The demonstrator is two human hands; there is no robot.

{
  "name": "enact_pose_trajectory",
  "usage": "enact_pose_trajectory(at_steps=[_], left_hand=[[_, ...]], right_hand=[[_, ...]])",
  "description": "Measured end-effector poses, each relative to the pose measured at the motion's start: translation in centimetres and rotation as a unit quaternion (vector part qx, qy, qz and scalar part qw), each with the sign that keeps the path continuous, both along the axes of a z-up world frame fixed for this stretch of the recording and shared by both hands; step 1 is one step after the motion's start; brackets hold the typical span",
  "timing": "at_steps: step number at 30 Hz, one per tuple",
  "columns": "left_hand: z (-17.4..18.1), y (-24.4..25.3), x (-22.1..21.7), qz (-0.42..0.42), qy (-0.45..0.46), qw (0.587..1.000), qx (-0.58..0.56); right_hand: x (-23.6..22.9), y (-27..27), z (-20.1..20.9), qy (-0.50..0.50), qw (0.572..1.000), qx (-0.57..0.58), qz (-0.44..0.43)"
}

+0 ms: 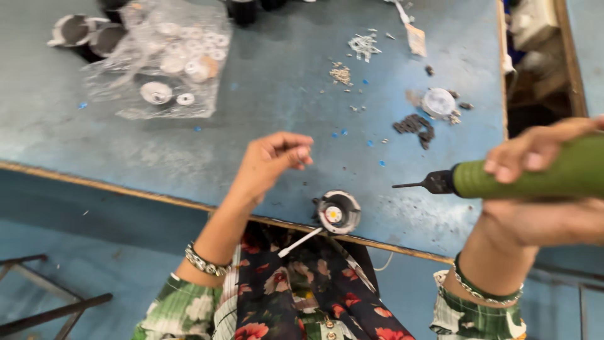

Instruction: The person assembles a small cylindrical electronic component by inserting a white plastic piece and a small LED into a black housing. They then use a green electric screwdriver to secure the parts with screws. The person handles multiple similar components on a blue workbench.

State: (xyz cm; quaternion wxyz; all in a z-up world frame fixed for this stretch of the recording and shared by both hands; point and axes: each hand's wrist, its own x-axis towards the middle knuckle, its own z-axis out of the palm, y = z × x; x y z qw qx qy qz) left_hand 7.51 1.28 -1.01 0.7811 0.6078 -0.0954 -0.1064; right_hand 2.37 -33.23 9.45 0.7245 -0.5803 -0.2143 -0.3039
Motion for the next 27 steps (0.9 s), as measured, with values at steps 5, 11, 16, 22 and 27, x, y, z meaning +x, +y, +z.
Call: enact_pose_trajectory(at_steps=[5,11,16,22,27], left_hand=[[-1.4,-0.2,-3.6,0.025,-0.016,0.999,-0.038],[-1.2,-0.5,-5.3,0.031,-0.021,0.999,-0.033],[-0.2,-0.7,-6.1,0.018,-0.038,0.998,-0.036],[0.3,-0.9,-6.4,0.008,-0.058,0.998,0.007],[0.4,-1.2,-6.3,-0.002,-0.055,0.998,0.007]], right_hand=[[-0.1,0.7,-0.3,-0.036,0.992,0.046,0.115],[0.5,1.9,-1.8,-0.054,0.98,0.078,0.172],[0.6,2.4,-2.0,-0.064,0.977,0.089,0.184],[0.6,2.5,-2.0,-0.071,0.975,0.099,0.187],[0.8,2.6,-2.0,-0.073,0.973,0.108,0.192]])
